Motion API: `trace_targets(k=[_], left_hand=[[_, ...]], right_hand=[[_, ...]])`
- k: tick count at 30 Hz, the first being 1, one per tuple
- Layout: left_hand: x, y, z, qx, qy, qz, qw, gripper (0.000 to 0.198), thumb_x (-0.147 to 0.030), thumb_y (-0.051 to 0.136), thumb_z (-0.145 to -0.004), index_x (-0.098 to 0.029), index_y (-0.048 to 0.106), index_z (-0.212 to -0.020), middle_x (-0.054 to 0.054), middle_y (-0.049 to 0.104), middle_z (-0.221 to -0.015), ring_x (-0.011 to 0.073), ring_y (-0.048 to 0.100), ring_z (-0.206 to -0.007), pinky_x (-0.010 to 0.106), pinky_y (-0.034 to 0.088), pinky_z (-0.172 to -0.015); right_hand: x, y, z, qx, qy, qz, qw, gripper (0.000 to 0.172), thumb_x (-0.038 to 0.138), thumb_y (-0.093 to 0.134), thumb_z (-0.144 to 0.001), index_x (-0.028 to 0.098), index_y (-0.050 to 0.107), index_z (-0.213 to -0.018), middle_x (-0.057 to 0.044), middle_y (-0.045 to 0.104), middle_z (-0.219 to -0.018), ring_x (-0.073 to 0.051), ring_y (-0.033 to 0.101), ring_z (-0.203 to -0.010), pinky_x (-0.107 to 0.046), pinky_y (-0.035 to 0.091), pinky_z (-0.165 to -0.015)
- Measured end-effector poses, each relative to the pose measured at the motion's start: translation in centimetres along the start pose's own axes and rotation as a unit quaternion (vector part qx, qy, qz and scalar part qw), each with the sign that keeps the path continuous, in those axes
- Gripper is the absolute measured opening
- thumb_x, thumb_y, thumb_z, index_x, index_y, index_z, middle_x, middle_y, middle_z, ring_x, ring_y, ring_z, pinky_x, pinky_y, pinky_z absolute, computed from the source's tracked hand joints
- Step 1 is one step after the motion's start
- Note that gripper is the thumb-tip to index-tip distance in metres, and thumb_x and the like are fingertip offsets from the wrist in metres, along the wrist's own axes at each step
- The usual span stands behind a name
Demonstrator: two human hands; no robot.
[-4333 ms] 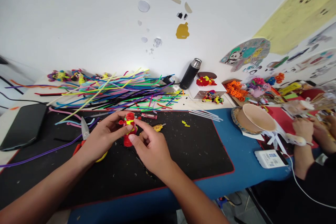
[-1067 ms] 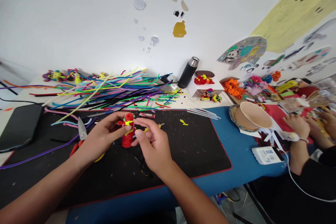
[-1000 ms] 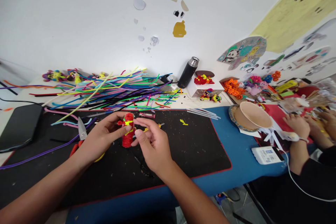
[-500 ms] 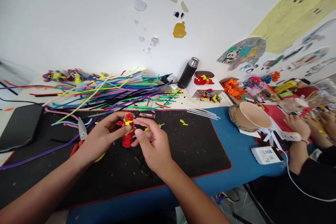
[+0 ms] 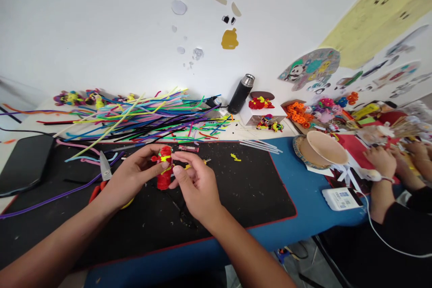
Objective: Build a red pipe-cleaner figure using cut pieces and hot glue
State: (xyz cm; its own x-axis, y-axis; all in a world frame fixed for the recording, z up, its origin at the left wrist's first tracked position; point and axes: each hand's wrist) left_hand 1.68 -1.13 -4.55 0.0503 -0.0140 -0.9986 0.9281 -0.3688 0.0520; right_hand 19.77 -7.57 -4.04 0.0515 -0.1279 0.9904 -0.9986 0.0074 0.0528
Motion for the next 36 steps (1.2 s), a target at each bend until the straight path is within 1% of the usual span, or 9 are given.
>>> trace_targets(k=[3,8,16,30,36], left_hand=[[-0.10,0.03,0.03,-0.003,-0.001,-0.008,1.000,0.035,-0.043,0.083,-0.085,-0.022,0.074,-0.111,0.006,0.080,-0.107,0.0230,0.073,-0.097,0.033,0.060,-0.087],[-0.28,0.05,0.04,-0.003,-0.007,-0.011,1.000,0.038,-0.043,0.085,-0.082,-0.022,0.073,-0.111,0.007,0.079,-0.109,0.0247,0.073,-0.099,0.035,0.060,-0.088],[-0.33,0.10,0.00,-0.004,-0.009,-0.017,1.000,0.041,-0.047,0.085,-0.081,-0.022,0.073,-0.111,0.008,0.079,-0.109,0.0263,0.073,-0.101,0.037,0.060,-0.089],[-0.15,0.12,-0.08,0.000,-0.012,-0.017,1.000,0.039,-0.045,0.083,-0.083,-0.021,0.072,-0.111,0.007,0.080,-0.110,0.0251,0.073,-0.101,0.037,0.060,-0.091],[-0.18,0.24,-0.09,-0.003,-0.014,-0.025,1.000,0.038,-0.045,0.082,-0.083,-0.022,0.072,-0.111,0.008,0.080,-0.110,0.0261,0.074,-0.102,0.038,0.061,-0.090]], right_hand=[[-0.01,0.00,-0.01,0.001,0.001,-0.002,1.000,0.035,0.051,0.068,-0.102,0.028,0.067,-0.128,-0.011,0.074,-0.136,-0.014,0.077,-0.066,-0.033,0.062,-0.064],[-0.06,0.03,0.02,0.000,0.003,-0.004,1.000,0.035,0.052,0.068,-0.102,0.028,0.068,-0.128,-0.011,0.073,-0.137,-0.014,0.077,-0.065,-0.033,0.062,-0.063],[-0.09,0.00,0.07,0.000,0.004,-0.001,1.000,0.035,0.052,0.067,-0.102,0.028,0.068,-0.128,-0.011,0.074,-0.136,-0.015,0.077,-0.065,-0.034,0.062,-0.063],[-0.18,0.01,0.00,0.000,0.008,-0.003,1.000,0.035,0.052,0.068,-0.102,0.028,0.068,-0.128,-0.011,0.074,-0.136,-0.014,0.076,-0.065,-0.032,0.061,-0.064],[-0.20,0.05,-0.01,-0.004,0.014,-0.001,1.000,0.034,0.052,0.068,-0.102,0.028,0.069,-0.127,-0.010,0.074,-0.135,-0.014,0.076,-0.064,-0.032,0.061,-0.063]])
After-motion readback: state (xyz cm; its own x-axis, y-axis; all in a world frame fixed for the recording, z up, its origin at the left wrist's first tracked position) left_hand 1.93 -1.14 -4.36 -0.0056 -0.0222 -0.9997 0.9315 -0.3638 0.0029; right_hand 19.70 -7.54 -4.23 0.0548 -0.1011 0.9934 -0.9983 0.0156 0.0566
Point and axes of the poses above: each hand's wrist, its own z-axis away from the middle knuckle, its own y-axis out of the palm, x = y × z
